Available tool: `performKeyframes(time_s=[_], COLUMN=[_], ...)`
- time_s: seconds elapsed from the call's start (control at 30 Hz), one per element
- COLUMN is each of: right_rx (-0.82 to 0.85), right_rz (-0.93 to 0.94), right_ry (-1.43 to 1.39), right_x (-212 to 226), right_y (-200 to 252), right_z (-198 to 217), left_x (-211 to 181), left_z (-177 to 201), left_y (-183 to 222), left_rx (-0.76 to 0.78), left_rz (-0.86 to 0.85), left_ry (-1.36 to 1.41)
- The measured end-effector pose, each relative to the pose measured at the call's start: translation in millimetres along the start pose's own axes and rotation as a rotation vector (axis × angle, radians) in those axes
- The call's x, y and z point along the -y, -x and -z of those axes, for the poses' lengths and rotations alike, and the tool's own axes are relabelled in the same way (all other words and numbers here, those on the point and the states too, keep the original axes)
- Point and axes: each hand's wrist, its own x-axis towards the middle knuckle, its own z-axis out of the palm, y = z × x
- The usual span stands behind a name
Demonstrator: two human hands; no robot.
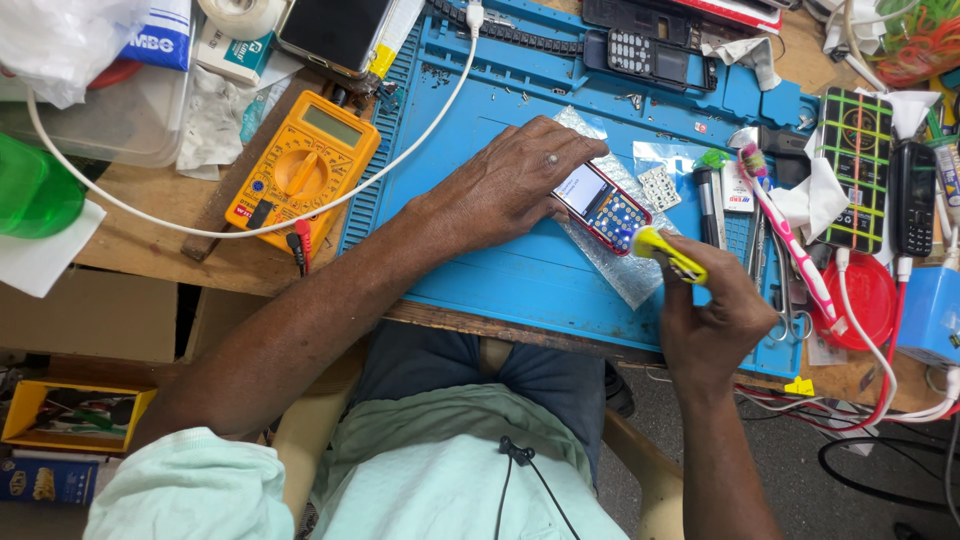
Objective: The person repairs a red mobile phone by replacing the keypad. They use tweezers to remove the old keypad, peel off a protective film from a new keypad, and install it onto the phone. The person then tests the buttons and applies glue to the phone's edge.
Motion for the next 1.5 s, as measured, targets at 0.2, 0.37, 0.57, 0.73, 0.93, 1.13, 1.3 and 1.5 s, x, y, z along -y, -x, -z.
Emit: performKeyframes(time_s=[0.2, 0.37, 0.57, 0.73, 0.93, 1.13, 1.3, 1.5], right_rx=[-0.245, -0.332, -0.412, -0.473, -0.202, -0.038, -0.034, -0.018], right_rz=[-0.313, -0.503, -0.447, -0.312, -0.386, -0.042, -0.051, -0.044], right_ry=[-0.669, -1.12, -1.272, -1.085, -0.017, -0.052, -0.03, 0.018], right_x=[-18.6, -19.6, -7.4, -4.9, -6.1, -1.4, 0.8, 3.4], right_y=[5.6, 19.0, 30.3, 13.0, -2.9, -13.7, -14.0, -17.5], right_z=[5.9, 18.0, 33.2, 47.2, 21.4, -0.5, -2.1, -3.4], left_x=[-4.9, -4.0, -63.2, -132.2, -81.5, -69.8, -61.9, -57.0], left_z=[5.3, 5.8, 24.9, 34.7, 40.3, 31.9, 23.6, 16.2], left_y=[-2.0, -2.1, -8.5, 26.1, 55.1, 55.1, 52.4, 55.0], left_rx=[0.017, 0.026, -0.156, 0.64, -0.225, -0.333, -0.293, -0.253], left_rz=[0.014, -0.026, -0.339, -0.431, -0.035, 0.12, 0.19, 0.209], left_ry=[0.015, -0.055, 0.204, 0.752, 0.194, -0.129, -0.121, -0.115])
